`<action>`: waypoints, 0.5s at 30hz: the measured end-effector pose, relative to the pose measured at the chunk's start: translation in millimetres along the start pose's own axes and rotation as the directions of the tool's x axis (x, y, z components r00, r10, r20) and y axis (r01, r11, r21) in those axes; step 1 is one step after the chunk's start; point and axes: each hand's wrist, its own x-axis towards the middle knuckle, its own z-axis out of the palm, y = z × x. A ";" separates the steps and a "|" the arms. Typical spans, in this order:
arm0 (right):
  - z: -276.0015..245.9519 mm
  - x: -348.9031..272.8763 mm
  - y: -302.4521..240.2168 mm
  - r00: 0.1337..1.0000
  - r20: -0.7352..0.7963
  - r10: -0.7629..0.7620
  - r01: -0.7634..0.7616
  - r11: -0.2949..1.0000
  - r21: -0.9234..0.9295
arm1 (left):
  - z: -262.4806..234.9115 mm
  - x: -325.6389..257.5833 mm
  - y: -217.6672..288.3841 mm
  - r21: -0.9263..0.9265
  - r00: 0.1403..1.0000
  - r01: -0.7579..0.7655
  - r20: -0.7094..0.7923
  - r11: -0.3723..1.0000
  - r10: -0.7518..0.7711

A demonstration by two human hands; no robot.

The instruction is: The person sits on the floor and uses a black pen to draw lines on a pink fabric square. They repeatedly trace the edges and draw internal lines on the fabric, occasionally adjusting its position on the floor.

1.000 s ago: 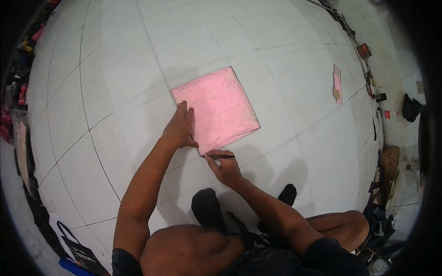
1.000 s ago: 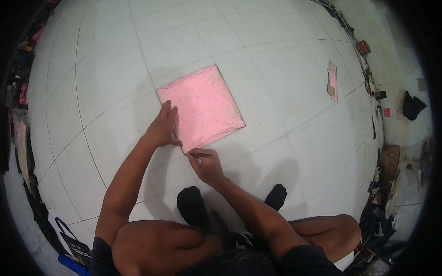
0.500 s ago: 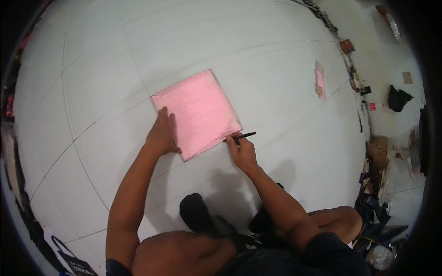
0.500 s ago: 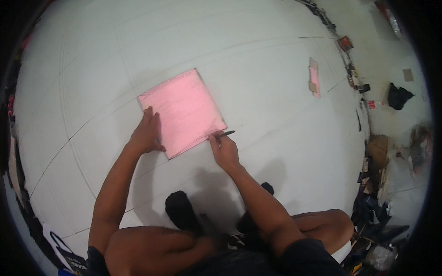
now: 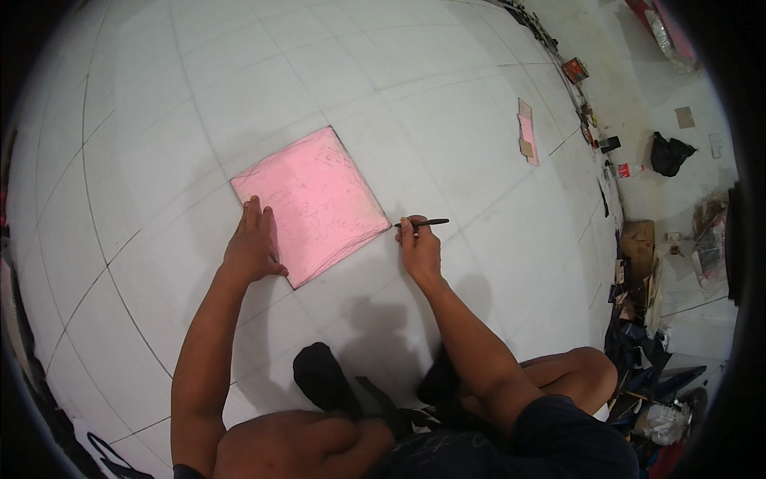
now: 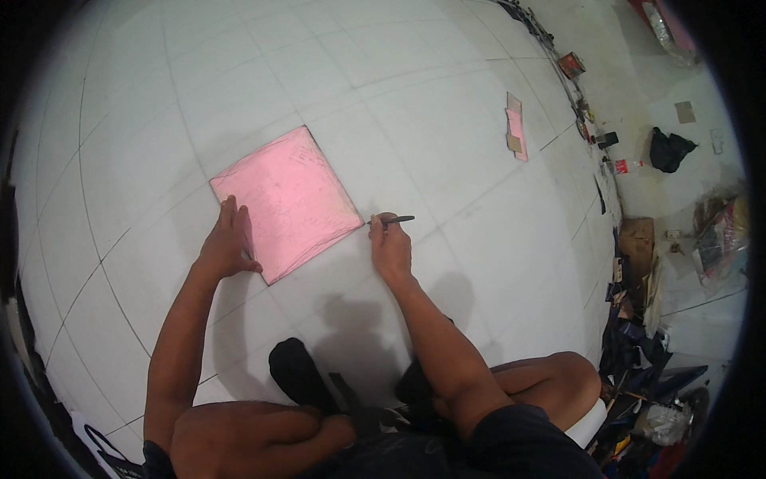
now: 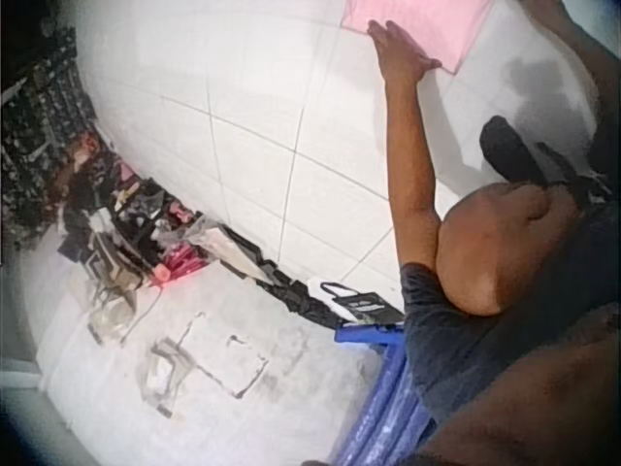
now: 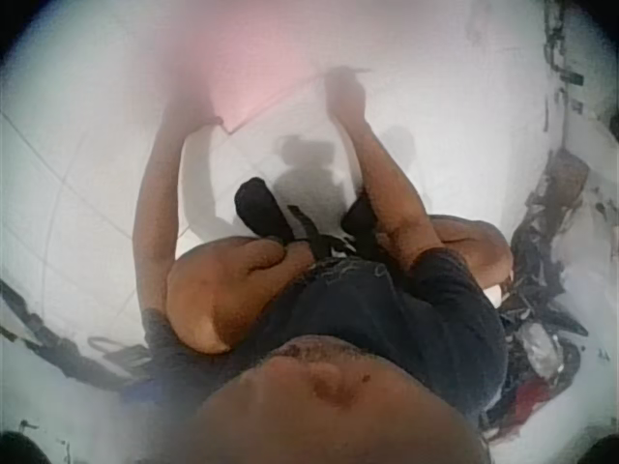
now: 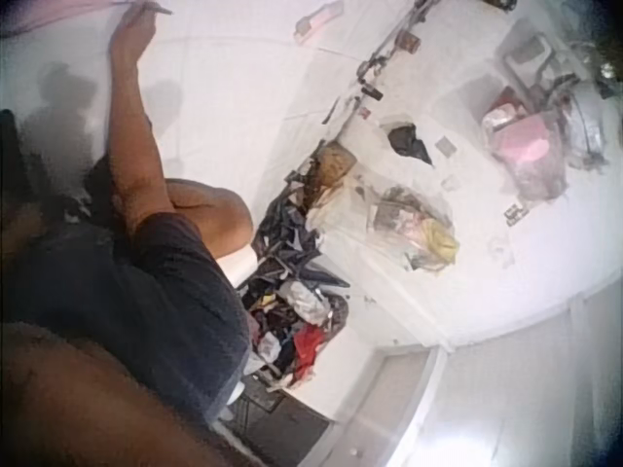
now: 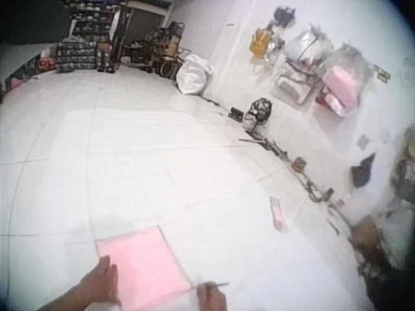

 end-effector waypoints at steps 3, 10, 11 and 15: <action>1.5 0.4 -0.1 1.000 -0.007 0.002 -0.002 1.000 -0.008 | 0.9 0.3 -1.1 -0.016 1.000 -0.012 -0.007 1.000 0.012; 15.9 -23.7 -11.9 0.943 0.106 -0.315 0.332 0.879 -0.341 | -1.4 0.9 -0.3 0.015 1.000 0.005 0.010 1.000 -0.006; 21.5 -32.8 -9.2 0.903 0.132 -0.409 0.427 0.819 -0.383 | -2.6 0.4 2.7 0.013 1.000 0.005 0.018 1.000 -0.005; 57.1 -70.3 -31.9 0.658 0.151 -0.738 0.751 0.630 -0.196 | -2.4 -0.3 -0.9 0.011 1.000 0.010 0.022 1.000 -0.010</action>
